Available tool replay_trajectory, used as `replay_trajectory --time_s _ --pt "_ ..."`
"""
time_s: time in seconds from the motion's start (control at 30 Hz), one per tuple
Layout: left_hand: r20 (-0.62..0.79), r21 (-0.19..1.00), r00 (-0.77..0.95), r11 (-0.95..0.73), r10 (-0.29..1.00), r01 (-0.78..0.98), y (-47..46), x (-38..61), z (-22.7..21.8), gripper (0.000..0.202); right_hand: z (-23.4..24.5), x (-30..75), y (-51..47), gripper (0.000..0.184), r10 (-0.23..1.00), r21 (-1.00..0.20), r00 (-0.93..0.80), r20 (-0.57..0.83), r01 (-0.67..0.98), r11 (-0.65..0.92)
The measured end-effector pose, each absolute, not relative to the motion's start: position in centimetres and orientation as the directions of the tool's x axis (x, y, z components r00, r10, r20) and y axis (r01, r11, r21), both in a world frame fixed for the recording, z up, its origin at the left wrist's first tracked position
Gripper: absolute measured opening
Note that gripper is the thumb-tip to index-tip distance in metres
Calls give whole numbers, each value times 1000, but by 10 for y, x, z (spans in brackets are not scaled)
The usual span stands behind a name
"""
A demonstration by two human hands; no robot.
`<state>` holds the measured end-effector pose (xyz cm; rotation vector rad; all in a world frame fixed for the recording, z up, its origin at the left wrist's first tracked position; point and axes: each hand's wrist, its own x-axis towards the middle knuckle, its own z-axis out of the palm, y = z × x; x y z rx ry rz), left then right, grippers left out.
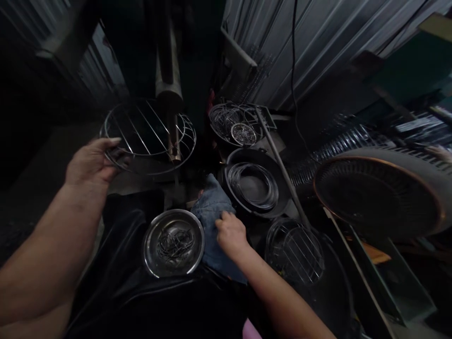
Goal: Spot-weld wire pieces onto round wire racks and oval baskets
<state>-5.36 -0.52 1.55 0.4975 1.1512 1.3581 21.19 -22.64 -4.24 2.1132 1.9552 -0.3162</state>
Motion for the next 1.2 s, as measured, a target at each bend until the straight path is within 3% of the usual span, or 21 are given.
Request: replay_trajectory --time_s 0.1,0.2,0.33,0.4,0.47,0.53,0.7,0.83,1.2 --pt "-311 861 -252 159 917 -483 -9 -50 18 34 -30 207 -210 30 905 52 56 -422 998 -37" --pt "-310 852 -270 140 911 -505 -10 -49 17 37 -8 203 -181 30 927 -142 -47 -372 990 -7" --pt "-281 840 -290 88 915 -536 -15 -48 17 39 18 177 -130 22 977 -603 -212 23 776 183" --pt "-271 830 -290 71 918 -553 -20 -45 17 40 19 157 -109 15 967 -743 -100 233 623 243" --pt "-265 822 -286 60 921 -567 -26 -42 16 40 12 139 -96 14 940 -832 40 338 480 278" --pt "-255 817 -274 56 927 -574 -29 -39 15 40 0 128 -91 14 928 -876 134 348 398 271" --pt "-183 830 -263 5 947 -557 -29 -31 11 40 -22 128 -90 15 933 -902 257 252 411 130" --pt "-159 832 -276 -21 948 -554 -27 -29 6 37 -24 122 -84 20 931 -945 325 167 323 57" --pt "-187 797 -233 9 954 -604 -23 -25 15 38 -23 103 -85 21 875 -993 470 111 16 117"
